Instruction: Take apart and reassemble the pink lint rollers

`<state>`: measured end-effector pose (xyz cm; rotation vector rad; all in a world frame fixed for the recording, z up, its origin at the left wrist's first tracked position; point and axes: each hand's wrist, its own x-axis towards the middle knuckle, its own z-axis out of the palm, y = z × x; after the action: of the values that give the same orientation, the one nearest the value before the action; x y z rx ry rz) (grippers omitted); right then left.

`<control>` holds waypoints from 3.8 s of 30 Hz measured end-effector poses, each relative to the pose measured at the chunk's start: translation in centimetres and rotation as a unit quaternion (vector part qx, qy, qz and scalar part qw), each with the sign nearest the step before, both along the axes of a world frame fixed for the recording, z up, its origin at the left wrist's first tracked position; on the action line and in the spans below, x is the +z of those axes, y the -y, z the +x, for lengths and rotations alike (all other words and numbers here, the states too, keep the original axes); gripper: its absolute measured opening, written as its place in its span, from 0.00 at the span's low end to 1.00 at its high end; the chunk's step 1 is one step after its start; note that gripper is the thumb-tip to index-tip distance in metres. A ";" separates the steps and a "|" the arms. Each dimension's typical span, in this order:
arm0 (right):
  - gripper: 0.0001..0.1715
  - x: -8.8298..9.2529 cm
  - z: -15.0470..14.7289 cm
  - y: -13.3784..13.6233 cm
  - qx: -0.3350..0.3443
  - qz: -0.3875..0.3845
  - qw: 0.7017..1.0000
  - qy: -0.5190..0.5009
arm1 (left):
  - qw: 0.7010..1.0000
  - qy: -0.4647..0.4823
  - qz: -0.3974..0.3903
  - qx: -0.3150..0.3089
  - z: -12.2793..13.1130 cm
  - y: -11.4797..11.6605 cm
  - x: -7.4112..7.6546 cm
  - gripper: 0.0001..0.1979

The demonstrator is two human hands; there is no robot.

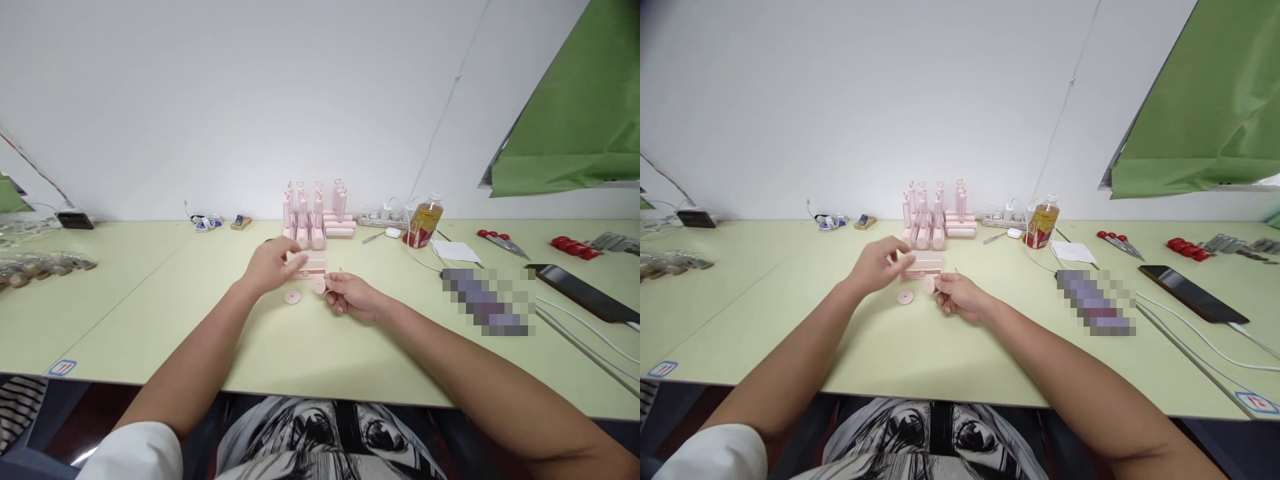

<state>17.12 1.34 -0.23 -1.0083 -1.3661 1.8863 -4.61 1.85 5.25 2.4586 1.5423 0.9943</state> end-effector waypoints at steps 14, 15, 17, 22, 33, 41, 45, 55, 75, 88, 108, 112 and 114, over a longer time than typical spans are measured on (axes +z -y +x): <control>0.10 0.5 1.3 -0.6 -0.107 0.260 0.920 0.275 | 0.959 -0.254 -0.099 -0.082 4.5 2.3 -2.0 0.08; 0.11 0.7 1.4 -0.7 -0.126 0.310 0.895 0.296 | 0.955 -0.261 -0.108 -0.086 4.5 2.3 -2.1 0.07; 0.11 1.1 1.8 -1.0 -0.161 0.353 0.871 0.302 | 0.952 -0.264 -0.126 -0.093 4.6 2.3 -2.3 0.07; 0.11 1.6 3.1 -2.1 -0.271 0.375 0.840 0.285 | 0.947 -0.259 -0.164 -0.093 4.7 1.9 -2.8 0.08; 0.21 -0.1 7.4 -6.6 -0.252 0.295 0.743 0.546 | 0.978 0.096 0.117 0.146 -1.4 -1.7 -0.4 0.15; 0.31 -2.0 7.1 -7.2 -0.148 0.251 0.703 0.649 | 0.910 0.116 0.014 0.398 -8.4 -6.4 -2.9 0.15; 0.33 -2.0 7.0 -7.2 -0.126 0.249 0.690 0.668 | 0.898 0.055 -0.084 0.428 -9.3 -7.4 -5.5 0.32; 0.34 -2.4 6.2 -7.1 -0.144 0.256 0.674 0.677 | 0.897 -0.093 -0.187 0.389 -9.6 -8.2 -7.0 0.25; 0.25 -2.6 6.0 -5.2 -0.161 0.330 0.651 0.664 | 0.925 -0.154 -0.150 0.312 -10.2 -7.1 -7.6 0.21; 0.26 -2.2 6.4 -6.0 -0.159 0.317 0.672 0.650 | 0.923 -0.143 -0.161 0.318 -9.8 -7.9 -7.8 0.20; 0.35 -2.0 7.5 -5.8 -0.087 0.307 0.741 0.591 | 0.942 -0.124 -0.176 0.257 -10.5 -7.6 -7.4 0.17; 0.37 -2.2 7.7 -6.0 -0.081 0.301 0.747 0.587 | 0.943 -0.117 -0.179 0.254 -10.5 -7.6 -7.3 0.16; 0.37 -2.3 7.7 -6.0 -0.082 0.302 0.748 0.585 | 0.945 -0.115 -0.179 0.249 -10.6 -7.5 -7.3 0.16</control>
<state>24.78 7.38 -2.54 -1.9310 -2.2004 0.3839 -15.19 9.39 -2.05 2.0295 2.2575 0.4067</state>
